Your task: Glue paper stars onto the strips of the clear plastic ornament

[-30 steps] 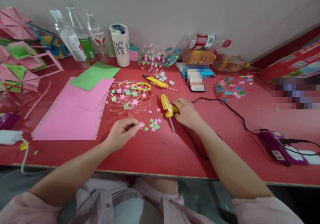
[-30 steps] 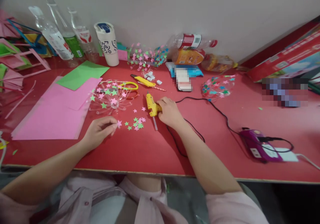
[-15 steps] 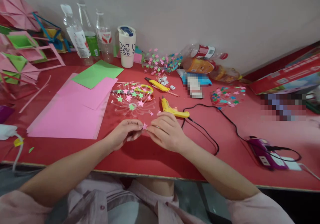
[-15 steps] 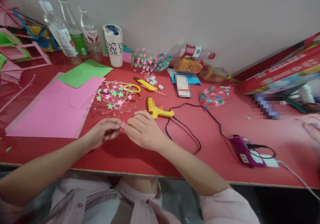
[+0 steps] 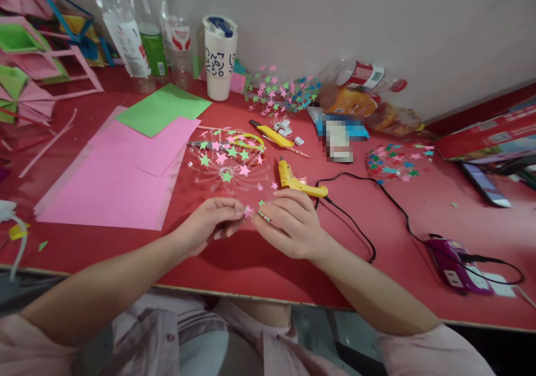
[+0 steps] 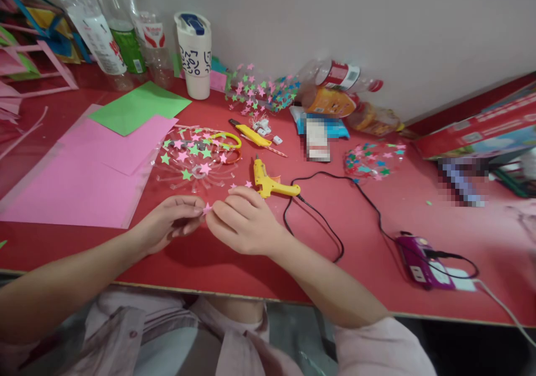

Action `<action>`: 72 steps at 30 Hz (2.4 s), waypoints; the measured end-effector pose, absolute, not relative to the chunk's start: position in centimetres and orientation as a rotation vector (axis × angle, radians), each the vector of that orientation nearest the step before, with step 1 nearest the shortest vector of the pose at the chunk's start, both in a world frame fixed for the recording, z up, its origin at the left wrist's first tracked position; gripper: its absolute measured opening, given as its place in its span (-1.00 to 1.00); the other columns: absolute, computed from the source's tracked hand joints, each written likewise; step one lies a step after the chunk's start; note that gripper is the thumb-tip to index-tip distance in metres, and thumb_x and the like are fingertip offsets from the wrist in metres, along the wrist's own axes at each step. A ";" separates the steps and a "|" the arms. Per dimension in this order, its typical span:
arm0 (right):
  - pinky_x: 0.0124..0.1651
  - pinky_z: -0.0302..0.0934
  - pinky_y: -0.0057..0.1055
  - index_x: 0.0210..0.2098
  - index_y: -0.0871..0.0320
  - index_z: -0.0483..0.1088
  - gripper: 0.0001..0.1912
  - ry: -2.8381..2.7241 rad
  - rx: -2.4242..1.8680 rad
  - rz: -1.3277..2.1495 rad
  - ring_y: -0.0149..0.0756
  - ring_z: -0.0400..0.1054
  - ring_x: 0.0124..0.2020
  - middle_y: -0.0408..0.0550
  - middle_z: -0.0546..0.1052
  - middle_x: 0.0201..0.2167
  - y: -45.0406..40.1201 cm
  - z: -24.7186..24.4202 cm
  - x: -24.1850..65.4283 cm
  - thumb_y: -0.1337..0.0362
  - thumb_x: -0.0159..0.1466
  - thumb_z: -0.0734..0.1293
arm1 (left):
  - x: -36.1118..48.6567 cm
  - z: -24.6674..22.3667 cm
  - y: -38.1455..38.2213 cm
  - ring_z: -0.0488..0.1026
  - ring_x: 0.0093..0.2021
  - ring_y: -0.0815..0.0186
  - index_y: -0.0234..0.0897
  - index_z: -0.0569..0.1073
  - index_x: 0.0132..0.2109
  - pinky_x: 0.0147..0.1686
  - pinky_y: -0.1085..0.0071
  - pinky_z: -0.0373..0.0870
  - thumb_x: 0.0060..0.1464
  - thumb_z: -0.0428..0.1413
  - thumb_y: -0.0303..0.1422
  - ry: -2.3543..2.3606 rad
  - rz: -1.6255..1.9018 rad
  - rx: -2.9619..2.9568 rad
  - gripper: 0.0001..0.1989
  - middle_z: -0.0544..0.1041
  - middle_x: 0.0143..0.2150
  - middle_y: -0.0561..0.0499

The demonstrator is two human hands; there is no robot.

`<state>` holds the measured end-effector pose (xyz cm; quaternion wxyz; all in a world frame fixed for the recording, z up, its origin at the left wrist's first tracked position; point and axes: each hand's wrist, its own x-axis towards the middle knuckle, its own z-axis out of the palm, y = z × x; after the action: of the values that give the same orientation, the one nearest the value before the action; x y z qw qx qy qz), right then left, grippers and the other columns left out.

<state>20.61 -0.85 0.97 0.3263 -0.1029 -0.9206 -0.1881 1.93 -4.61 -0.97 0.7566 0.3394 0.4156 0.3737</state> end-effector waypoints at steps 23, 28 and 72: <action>-0.43 0.07 -0.49 -0.40 0.14 0.35 -0.89 -2.522 -0.723 0.189 -0.48 0.22 -0.55 -0.23 0.37 -0.61 -0.1 4.1 20.0 0.38 0.26 0.24 | -0.3 -0.7 -5.9 0.23 -0.62 0.47 -0.28 0.48 -0.13 -0.52 0.50 0.15 0.05 0.08 -0.40 1.721 1.135 2.352 -0.79 0.37 -0.62 0.14; -0.45 0.05 -0.53 -0.37 0.14 0.35 -0.90 -2.542 -0.718 0.206 -0.51 0.20 -0.59 -0.27 0.36 -0.65 0.3 3.3 18.9 0.34 0.27 0.22 | 0.1 -1.4 -5.4 0.28 -0.62 0.44 -0.27 0.47 -0.07 -0.54 0.49 0.13 0.09 0.05 -0.36 1.763 0.993 2.374 -0.74 0.38 -0.63 0.14; -0.46 0.06 -0.52 -0.30 0.15 0.36 -0.89 -2.433 -0.806 0.144 -0.49 0.23 -0.60 -0.26 0.38 -0.65 0.4 1.1 17.8 0.31 0.28 0.21 | 0.8 -0.4 -4.9 0.09 -0.69 0.57 -0.27 0.37 -0.28 -0.66 0.60 0.05 0.07 0.00 -0.48 1.590 1.102 2.012 -0.92 0.24 -0.63 0.23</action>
<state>17.84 0.37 1.07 0.2833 -0.3012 -0.9089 0.0538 0.83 -4.92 -0.38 0.1743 0.7098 0.5609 0.3888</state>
